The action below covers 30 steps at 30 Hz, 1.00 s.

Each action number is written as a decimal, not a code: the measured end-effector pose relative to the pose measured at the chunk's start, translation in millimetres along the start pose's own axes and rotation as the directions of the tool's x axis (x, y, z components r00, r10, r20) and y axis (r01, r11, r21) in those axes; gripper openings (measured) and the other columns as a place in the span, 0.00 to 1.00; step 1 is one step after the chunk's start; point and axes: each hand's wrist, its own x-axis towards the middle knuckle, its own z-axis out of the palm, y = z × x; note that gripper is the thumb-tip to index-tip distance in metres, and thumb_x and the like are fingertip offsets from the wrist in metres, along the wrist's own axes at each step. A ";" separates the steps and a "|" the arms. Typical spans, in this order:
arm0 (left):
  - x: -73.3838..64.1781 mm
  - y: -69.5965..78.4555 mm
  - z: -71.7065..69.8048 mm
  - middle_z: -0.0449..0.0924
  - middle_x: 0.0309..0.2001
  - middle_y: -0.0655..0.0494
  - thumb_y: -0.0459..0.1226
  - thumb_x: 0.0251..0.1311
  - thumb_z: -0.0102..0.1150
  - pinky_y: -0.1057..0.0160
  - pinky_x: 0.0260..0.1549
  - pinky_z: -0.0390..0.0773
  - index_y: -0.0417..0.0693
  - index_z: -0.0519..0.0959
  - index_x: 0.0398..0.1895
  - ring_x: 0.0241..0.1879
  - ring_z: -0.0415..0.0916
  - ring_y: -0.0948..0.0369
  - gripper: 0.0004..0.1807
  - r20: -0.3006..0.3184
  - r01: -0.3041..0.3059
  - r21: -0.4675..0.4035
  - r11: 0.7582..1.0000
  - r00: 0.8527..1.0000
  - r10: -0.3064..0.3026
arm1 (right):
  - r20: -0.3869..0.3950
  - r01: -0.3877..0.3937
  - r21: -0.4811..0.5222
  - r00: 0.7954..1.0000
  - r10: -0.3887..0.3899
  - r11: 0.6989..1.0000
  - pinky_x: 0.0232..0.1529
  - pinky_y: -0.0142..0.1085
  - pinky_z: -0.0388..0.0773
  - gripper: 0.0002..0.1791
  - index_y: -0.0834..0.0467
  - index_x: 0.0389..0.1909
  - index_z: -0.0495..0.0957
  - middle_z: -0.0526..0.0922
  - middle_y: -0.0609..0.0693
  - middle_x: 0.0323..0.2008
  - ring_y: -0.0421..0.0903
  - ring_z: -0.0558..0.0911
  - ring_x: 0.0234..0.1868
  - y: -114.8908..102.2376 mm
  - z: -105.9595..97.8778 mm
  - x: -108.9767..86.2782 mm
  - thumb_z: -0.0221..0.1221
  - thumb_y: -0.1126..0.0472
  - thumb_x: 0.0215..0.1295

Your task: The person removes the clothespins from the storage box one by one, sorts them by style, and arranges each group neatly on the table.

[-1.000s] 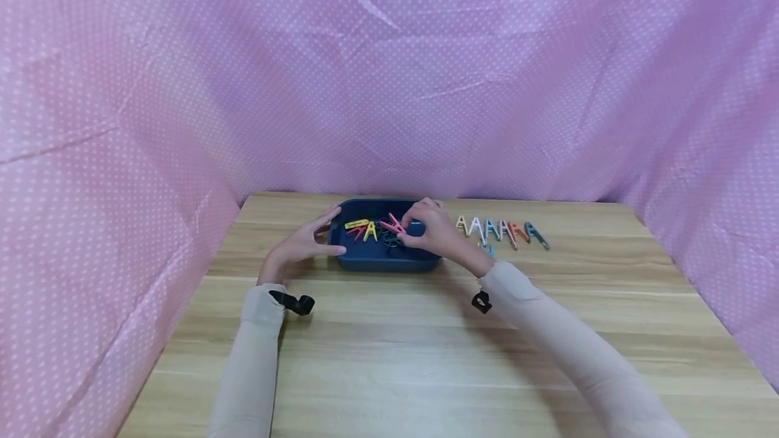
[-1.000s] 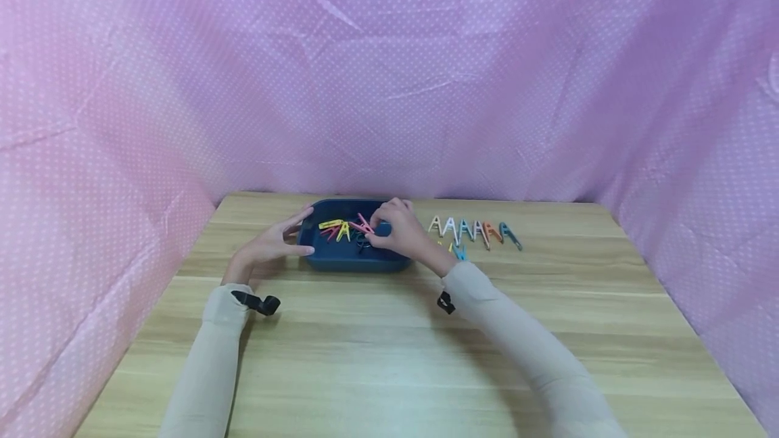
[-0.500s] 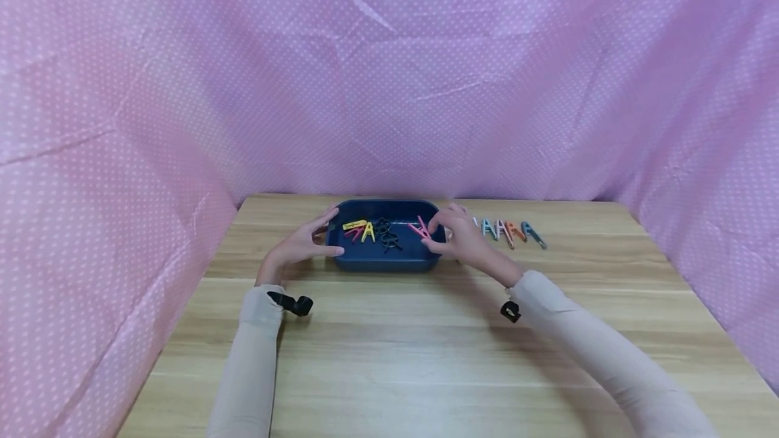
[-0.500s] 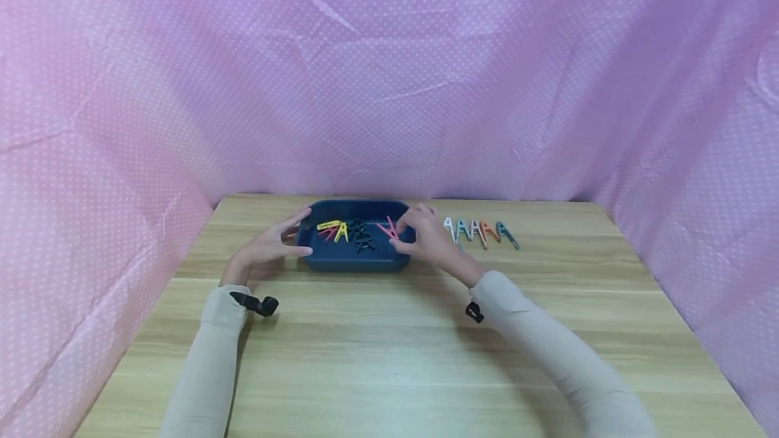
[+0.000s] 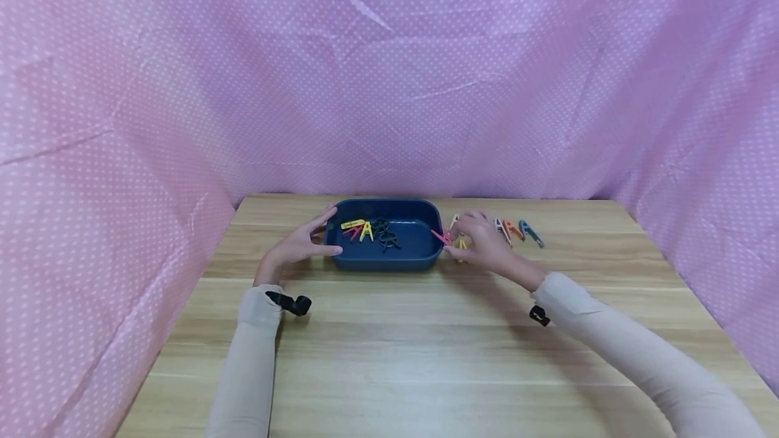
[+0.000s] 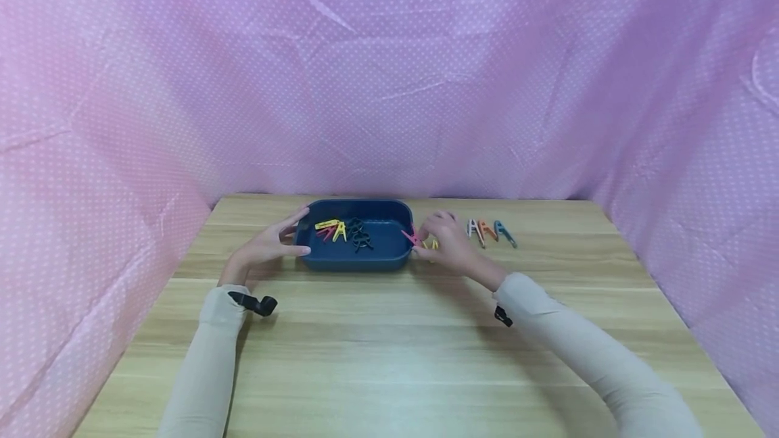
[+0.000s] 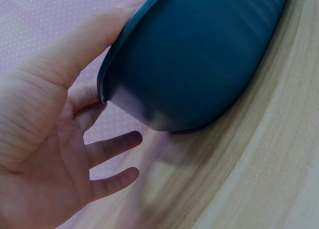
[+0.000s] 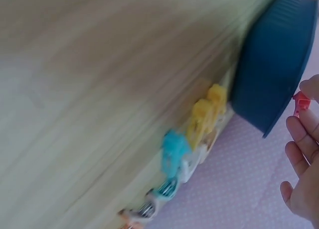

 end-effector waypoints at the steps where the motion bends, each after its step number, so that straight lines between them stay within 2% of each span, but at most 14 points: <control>1: -0.1 0.4 0.1 0.32 0.84 0.66 0.49 0.61 0.72 0.36 0.76 0.52 0.63 0.44 0.84 0.81 0.45 0.41 0.56 0.000 0.000 -0.004 1.000 1.000 0.000 | -0.015 0.014 -0.008 1.000 -0.015 1.000 0.57 0.61 0.70 0.13 0.61 0.27 0.81 0.85 0.52 0.30 0.54 0.78 0.44 2.5 -0.5 -2.7 0.77 0.62 0.49; 5: 0.4 0.8 -0.2 0.31 0.84 0.64 0.49 0.61 0.71 0.36 0.76 0.51 0.63 0.44 0.84 0.80 0.45 0.41 0.55 0.003 -0.012 0.000 1.000 1.000 0.012 | -0.058 0.022 -0.031 0.998 -0.024 0.999 0.54 0.62 0.70 0.13 0.60 0.25 0.80 0.84 0.52 0.28 0.54 0.78 0.41 12.4 -4.3 -13.0 0.77 0.65 0.46; 9: 1.2 -1.2 -1.6 0.32 0.84 0.62 0.48 0.62 0.71 0.37 0.76 0.51 0.64 0.45 0.84 0.80 0.45 0.40 0.55 0.000 -0.022 0.003 1.000 1.000 0.022 | -0.048 -0.016 -0.056 0.999 0.013 0.998 0.55 0.62 0.69 0.12 0.59 0.25 0.80 0.85 0.51 0.28 0.53 0.78 0.41 21.1 -11.4 -20.8 0.76 0.64 0.47; 17: 0.8 -1.4 0.2 0.32 0.84 0.65 0.49 0.61 0.71 0.37 0.77 0.50 0.65 0.45 0.84 0.81 0.44 0.41 0.55 0.001 -0.011 -0.007 1.000 1.000 0.011 | -0.042 -0.056 -0.089 0.998 0.053 0.994 0.55 0.65 0.69 0.13 0.60 0.25 0.79 0.84 0.51 0.26 0.56 0.79 0.41 33.4 -25.2 -41.7 0.77 0.65 0.46; 24: 0.4 1.5 -1.2 0.32 0.84 0.67 0.49 0.61 0.71 0.37 0.77 0.50 0.66 0.45 0.84 0.81 0.44 0.40 0.55 0.006 -0.006 -0.017 1.000 1.000 0.006 | -0.100 -0.055 -0.095 0.994 0.045 0.994 0.49 0.60 0.69 0.14 0.60 0.24 0.80 0.85 0.53 0.26 0.54 0.77 0.37 47.9 -30.3 -59.4 0.78 0.66 0.41; 30: 0.5 0.8 -1.3 0.32 0.84 0.65 0.48 0.60 0.72 0.37 0.76 0.52 0.64 0.45 0.84 0.80 0.45 0.40 0.56 0.006 -0.008 -0.022 1.000 1.000 0.008 | -0.056 -0.128 -0.069 0.991 0.125 0.989 0.51 0.57 0.65 0.15 0.58 0.23 0.78 0.84 0.51 0.26 0.49 0.72 0.35 52.9 -33.4 -69.1 0.78 0.66 0.42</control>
